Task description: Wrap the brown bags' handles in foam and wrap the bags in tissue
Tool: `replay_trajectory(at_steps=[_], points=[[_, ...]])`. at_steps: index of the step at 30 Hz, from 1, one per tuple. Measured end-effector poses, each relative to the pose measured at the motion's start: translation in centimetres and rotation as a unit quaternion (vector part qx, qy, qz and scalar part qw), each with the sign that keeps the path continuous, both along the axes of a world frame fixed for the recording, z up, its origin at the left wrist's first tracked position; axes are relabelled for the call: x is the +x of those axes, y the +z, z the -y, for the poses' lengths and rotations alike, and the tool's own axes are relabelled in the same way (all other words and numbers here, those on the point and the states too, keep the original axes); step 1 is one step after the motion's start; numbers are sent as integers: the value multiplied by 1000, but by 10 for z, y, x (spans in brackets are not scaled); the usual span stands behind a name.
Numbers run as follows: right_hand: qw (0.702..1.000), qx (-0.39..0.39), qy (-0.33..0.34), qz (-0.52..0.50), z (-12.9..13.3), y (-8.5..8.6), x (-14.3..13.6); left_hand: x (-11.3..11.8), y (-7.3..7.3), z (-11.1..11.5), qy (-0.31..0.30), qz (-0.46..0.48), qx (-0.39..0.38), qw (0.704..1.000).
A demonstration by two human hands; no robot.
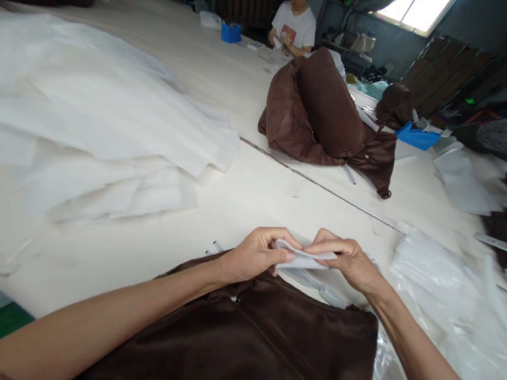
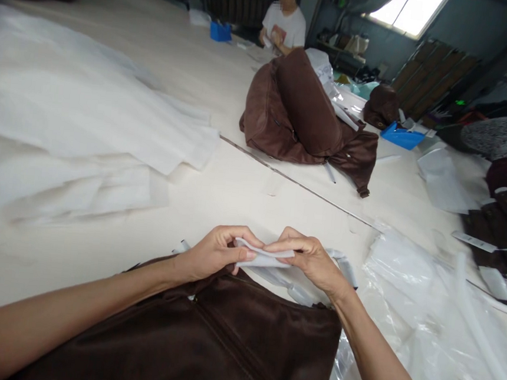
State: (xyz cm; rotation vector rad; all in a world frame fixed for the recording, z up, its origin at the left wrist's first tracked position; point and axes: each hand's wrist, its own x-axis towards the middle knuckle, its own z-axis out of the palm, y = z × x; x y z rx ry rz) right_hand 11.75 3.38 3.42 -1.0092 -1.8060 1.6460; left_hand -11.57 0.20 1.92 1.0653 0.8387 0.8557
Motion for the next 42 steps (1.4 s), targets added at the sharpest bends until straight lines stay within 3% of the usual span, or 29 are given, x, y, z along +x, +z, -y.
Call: replay_trajectory(at_steps=[10, 15, 19, 25, 30, 32, 35, 38, 40, 42], points=[[997, 24, -24, -75, 10, -5, -9, -17, 1, -5, -73, -40, -49, 995], [994, 32, -14, -100, 7, -7, -10, -22, 1, -4, -68, -20, -56, 996], [994, 42, -4, -105, 6, -7, -9, -17, 3, -10, -53, -31, -125, 990], [994, 53, 4, -100, 6, -9, -8, -16, 13, -28, -217, -101, -142, 961], [992, 77, 19, -96, 2, -10, -4, -14, 31, -36, -288, -143, -114, 940], [992, 89, 27, -88, 0, -9, -3, -8, 35, -35, -287, -173, -114, 935], [993, 99, 15, -65, 0, -4, -4, 3, 35, -27, -230, -206, -77, 948], [987, 144, -58, -53, 10, 5, -5, 11, 28, -16, -178, -219, -25, 959], [964, 185, -187, -51, 26, 10, -4, 12, 23, -9, -154, -225, -1, 962], [936, 150, -314, -42, 48, 9, -4, 12, 19, -5, -126, -231, 22, 964]])
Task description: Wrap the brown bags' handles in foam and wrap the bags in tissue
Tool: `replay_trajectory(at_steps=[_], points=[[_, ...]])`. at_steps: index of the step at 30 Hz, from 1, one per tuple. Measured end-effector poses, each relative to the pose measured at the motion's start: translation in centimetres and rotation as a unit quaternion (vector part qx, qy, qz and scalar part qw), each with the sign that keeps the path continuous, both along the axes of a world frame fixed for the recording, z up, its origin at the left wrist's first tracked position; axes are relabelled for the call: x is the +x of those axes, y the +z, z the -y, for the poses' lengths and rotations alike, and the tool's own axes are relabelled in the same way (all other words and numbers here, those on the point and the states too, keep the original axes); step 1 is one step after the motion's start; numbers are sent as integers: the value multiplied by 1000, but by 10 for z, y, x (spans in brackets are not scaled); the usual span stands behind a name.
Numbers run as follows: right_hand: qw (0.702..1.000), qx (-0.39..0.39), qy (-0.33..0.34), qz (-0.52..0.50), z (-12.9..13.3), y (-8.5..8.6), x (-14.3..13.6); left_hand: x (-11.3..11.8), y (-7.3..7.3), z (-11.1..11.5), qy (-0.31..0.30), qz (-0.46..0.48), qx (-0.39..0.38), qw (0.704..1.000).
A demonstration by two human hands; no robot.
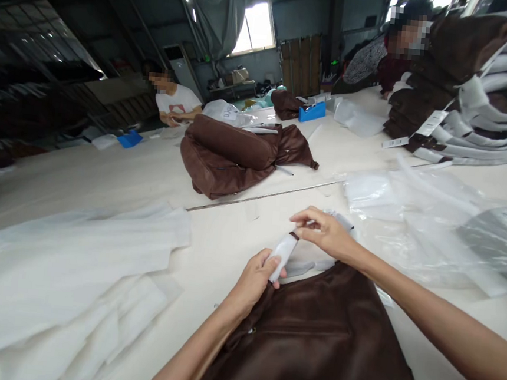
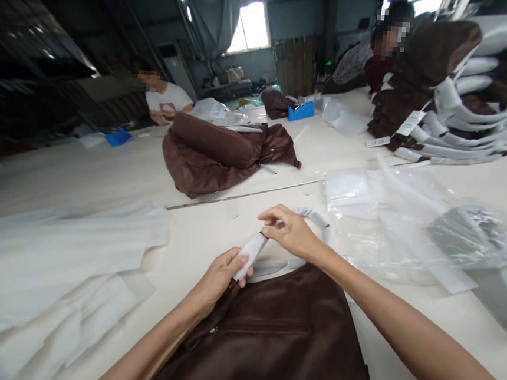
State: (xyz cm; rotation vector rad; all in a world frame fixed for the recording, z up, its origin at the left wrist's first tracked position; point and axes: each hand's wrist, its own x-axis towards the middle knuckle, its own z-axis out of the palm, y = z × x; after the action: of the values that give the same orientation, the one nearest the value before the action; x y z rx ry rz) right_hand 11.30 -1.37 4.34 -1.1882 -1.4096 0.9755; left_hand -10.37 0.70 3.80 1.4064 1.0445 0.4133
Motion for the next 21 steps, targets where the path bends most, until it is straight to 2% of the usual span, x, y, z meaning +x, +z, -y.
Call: replay_trajectory(at_steps=[2, 4, 6, 10, 11, 15, 18, 21], points=[[992, -118, -36, -38, 23, -5, -3, 0, -2, 3, 15, -1, 28, 999], [970, -228, 3, -80, 41, -13, -12, 3, -2, 6, 15, -1, 53, 999], [953, -268, 24, -141, 50, -19, -26, 6, -2, 10, 4, 1, 72, 997], [917, -218, -45, -332, 39, -26, -52, 13, -4, 16, -16, -30, 106, 994], [912, -203, -61, -351, 34, -27, -54, 13, -6, 16, -14, -38, 110, 993], [913, -162, -106, -358, 27, -27, -55, 16, -7, 11, -11, -15, 60, 998], [905, -138, -126, -381, 30, -29, -54, 19, -1, 7, -11, 18, -13, 1000], [898, -107, -143, -402, 26, -31, -52, 26, 2, 5, 9, 29, -47, 998]])
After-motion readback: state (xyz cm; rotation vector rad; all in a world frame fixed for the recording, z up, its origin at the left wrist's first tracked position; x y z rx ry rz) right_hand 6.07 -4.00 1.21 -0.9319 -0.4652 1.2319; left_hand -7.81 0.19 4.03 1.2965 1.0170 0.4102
